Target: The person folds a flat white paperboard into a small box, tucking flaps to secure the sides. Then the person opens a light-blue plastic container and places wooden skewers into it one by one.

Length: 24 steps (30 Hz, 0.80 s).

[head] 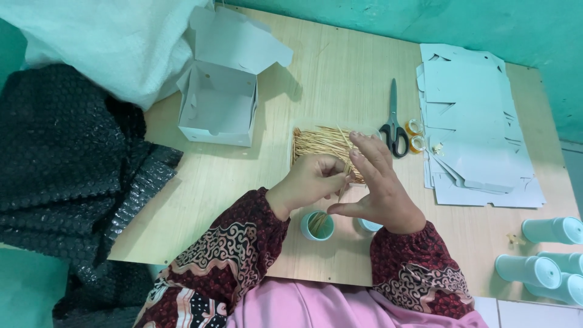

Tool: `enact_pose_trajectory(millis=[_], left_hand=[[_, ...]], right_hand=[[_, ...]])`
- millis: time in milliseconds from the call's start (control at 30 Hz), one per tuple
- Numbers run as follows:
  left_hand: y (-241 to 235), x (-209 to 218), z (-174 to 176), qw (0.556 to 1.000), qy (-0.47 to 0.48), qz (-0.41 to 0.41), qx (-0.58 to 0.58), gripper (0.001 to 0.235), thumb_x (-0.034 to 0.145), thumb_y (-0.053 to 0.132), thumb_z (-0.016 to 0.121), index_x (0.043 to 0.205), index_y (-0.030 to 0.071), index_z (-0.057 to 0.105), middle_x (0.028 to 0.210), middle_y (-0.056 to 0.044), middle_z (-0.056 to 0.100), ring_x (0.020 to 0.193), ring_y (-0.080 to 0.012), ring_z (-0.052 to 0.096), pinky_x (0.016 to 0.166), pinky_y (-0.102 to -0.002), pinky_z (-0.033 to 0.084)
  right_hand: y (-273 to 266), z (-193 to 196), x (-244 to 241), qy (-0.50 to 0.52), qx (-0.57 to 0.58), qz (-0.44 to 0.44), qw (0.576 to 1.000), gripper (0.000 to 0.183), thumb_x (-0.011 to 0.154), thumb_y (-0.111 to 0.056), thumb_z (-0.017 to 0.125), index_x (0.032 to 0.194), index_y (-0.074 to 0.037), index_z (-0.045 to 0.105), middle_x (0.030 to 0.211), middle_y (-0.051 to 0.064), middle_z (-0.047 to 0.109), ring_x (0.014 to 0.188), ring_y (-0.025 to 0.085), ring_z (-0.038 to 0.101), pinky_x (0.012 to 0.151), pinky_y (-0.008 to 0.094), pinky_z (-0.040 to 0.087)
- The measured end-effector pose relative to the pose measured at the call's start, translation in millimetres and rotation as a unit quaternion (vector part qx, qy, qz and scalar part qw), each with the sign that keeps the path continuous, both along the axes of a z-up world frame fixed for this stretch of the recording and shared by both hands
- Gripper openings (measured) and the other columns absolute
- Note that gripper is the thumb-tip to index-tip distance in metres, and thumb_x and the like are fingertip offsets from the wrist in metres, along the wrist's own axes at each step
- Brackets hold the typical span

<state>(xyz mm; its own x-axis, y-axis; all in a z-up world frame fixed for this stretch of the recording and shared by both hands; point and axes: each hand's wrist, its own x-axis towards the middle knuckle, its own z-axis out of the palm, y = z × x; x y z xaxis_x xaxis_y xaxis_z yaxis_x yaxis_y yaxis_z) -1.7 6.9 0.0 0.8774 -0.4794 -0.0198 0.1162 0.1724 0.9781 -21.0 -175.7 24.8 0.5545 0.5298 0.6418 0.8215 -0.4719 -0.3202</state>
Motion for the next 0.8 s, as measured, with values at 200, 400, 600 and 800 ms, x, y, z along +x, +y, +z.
enact_pose_trajectory(millis=[200,400,600,800], left_hand=[[0.9,0.3,3.5,0.999,0.022,0.019,-0.014,0.02,0.086,0.006,0.068,0.103,-0.002,0.076,0.069,-0.009,0.067,0.064,-0.0097,0.065,0.052,-0.019,0.056],[1.9,-1.6,10.1,0.999,0.038,0.017,-0.029,0.018,0.086,0.005,0.071,0.103,-0.002,0.076,0.071,-0.011,0.069,0.068,-0.0121,0.069,0.055,-0.02,0.057],[0.6,5.0,-5.4,0.999,0.034,0.016,-0.036,0.015,0.088,0.006,0.072,0.101,0.0,0.076,0.07,-0.008,0.068,0.065,-0.0105,0.068,0.054,-0.021,0.057],[0.8,5.2,-6.3,0.998,0.026,0.029,-0.041,0.012,0.087,0.008,0.074,0.097,0.002,0.076,0.068,-0.007,0.068,0.061,-0.0091,0.066,0.051,-0.019,0.056]], right_hand=[[-0.3,-3.9,0.6,-0.029,0.018,-0.001,0.999,0.117,0.057,-0.03,0.103,0.155,-0.013,0.041,0.151,0.022,0.051,0.139,0.045,0.049,0.119,0.064,0.032],[2.1,-7.1,2.4,-0.042,0.026,0.006,0.999,0.104,0.056,-0.018,0.103,0.146,-0.009,0.051,0.143,0.023,0.058,0.131,0.046,0.057,0.114,0.065,0.04],[3.7,-6.8,5.9,-0.058,0.039,0.016,0.997,0.092,0.062,-0.016,0.1,0.141,-0.001,0.054,0.136,0.025,0.063,0.123,0.047,0.062,0.107,0.063,0.047],[4.6,-13.5,7.9,-0.072,0.044,0.012,0.996,0.091,0.059,-0.014,0.101,0.139,-0.001,0.058,0.132,0.022,0.067,0.118,0.045,0.064,0.106,0.06,0.05]])
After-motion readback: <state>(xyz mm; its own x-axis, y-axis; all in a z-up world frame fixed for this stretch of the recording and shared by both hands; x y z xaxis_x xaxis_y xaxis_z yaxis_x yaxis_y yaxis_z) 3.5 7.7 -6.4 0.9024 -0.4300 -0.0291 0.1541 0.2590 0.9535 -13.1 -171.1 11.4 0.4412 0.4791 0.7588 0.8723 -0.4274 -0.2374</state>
